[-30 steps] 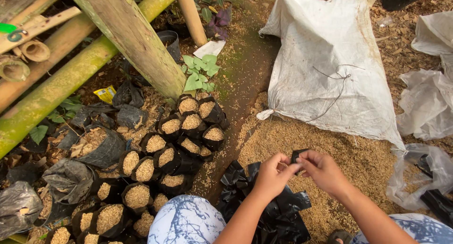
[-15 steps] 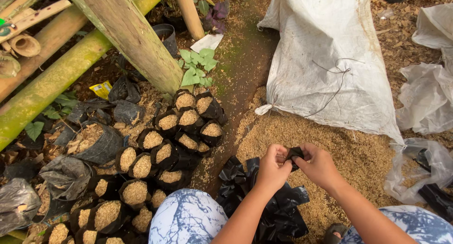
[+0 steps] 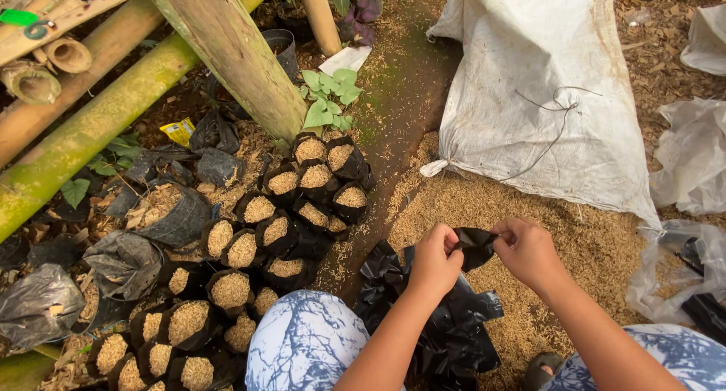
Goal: The person fills black plastic nursery bags with a granular substrate from a large pile on the ground. They fold the bags into cylindrical shapes, scoop the material in by hand, and place the filled bags into a growing stack.
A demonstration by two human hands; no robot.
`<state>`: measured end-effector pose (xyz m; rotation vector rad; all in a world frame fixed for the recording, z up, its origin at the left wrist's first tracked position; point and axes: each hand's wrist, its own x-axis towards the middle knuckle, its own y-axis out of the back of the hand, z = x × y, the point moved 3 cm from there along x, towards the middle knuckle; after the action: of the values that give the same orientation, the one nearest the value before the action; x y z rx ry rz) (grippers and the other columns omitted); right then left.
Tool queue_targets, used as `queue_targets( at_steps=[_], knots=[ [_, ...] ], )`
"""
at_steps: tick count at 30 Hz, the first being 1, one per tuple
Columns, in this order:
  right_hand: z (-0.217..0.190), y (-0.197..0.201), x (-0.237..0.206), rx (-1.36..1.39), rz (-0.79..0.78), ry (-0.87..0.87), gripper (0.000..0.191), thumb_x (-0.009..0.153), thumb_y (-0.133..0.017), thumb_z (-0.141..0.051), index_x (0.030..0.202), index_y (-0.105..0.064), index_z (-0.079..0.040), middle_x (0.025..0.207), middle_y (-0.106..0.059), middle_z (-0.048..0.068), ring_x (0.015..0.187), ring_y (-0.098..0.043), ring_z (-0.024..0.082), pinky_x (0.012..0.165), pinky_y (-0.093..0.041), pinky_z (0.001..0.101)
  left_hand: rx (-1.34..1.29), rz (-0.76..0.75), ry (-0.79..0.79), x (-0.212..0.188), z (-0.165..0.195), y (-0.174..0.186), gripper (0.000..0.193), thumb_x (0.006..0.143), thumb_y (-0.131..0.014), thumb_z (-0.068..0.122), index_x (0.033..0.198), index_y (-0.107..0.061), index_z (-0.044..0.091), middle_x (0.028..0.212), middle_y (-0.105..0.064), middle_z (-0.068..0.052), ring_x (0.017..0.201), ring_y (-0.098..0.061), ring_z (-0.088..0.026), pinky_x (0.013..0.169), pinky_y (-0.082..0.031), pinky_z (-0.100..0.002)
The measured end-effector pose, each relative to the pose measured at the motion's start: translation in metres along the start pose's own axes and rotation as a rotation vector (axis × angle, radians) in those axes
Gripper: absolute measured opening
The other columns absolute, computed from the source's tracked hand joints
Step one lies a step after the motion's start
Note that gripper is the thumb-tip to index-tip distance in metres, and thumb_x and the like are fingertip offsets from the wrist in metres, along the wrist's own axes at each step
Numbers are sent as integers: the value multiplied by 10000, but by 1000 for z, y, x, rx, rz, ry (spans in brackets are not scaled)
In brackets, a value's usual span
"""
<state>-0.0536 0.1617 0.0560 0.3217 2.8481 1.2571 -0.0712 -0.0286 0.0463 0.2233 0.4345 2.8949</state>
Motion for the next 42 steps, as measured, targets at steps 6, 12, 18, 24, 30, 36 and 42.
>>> queue_targets(
  at_steps=[6, 12, 18, 24, 30, 36, 42],
  knots=[
    [6, -10, 0, 201, -149, -145, 318, 778, -794, -94, 1087, -737, -51, 940, -772, 85, 850, -735, 173, 758, -609, 346, -61, -69, 51, -2, 1, -7, 222, 898, -672, 11, 1090, -573, 62, 929, -653, -71, 832, -649, -163, 720, -547, -337],
    [14, -20, -2, 362, -202, -208, 193, 839, -727, -68, 1019, -761, -6, 839, -792, 102, 752, -742, 184, 697, -607, 350, -38, -67, 46, -2, -1, -12, 398, 878, -701, 48, 1225, -510, 82, 983, -644, -64, 814, -651, -197, 715, -541, -348],
    [12, -7, -1, -9, -161, -256, 170, 865, -770, -93, 1029, -779, -51, 810, -784, 119, 695, -740, 216, 680, -592, 358, 61, -77, 138, -3, -6, -14, 312, 896, -686, 42, 1166, -537, 89, 955, -670, -107, 827, -672, -247, 711, -530, -391],
    [16, 11, 8, -69, -16, -157, 189, 793, -771, -21, 982, -778, -26, 868, -791, 140, 776, -772, 240, 743, -609, 369, 234, -66, 226, 2, 1, 1, 343, 858, -684, -5, 1131, -504, 96, 1034, -634, -114, 922, -675, -262, 775, -543, -394],
    [23, 3, 8, -96, 9, -67, 219, 775, -760, 2, 993, -758, -18, 898, -786, 166, 828, -775, 270, 791, -614, 373, 621, -376, -612, -21, 29, -10, 261, 894, -664, -26, 1113, -618, 108, 1340, -554, -107, 1002, -672, -327, 834, -554, -464],
    [0, 10, 1, -75, -23, 1, 288, 786, -770, -27, 1066, -707, -25, 949, -764, 152, 865, -768, 276, 797, -620, 389, 696, -240, -348, -9, 1, -15, 362, 879, -646, -45, 1216, -698, 77, 1451, -564, -112, 1171, -625, -353, 973, -523, -457],
    [-52, 12, -23, -219, -134, 728, 315, 677, -779, -62, 986, -720, -44, 1025, -709, 121, 1028, -648, 300, 941, -512, 447, 695, -248, -240, -2, -12, -8, 380, 860, -589, -99, 1179, -724, 58, 1387, -647, -71, 1178, -642, -318, 1017, -523, -436]
  ],
)
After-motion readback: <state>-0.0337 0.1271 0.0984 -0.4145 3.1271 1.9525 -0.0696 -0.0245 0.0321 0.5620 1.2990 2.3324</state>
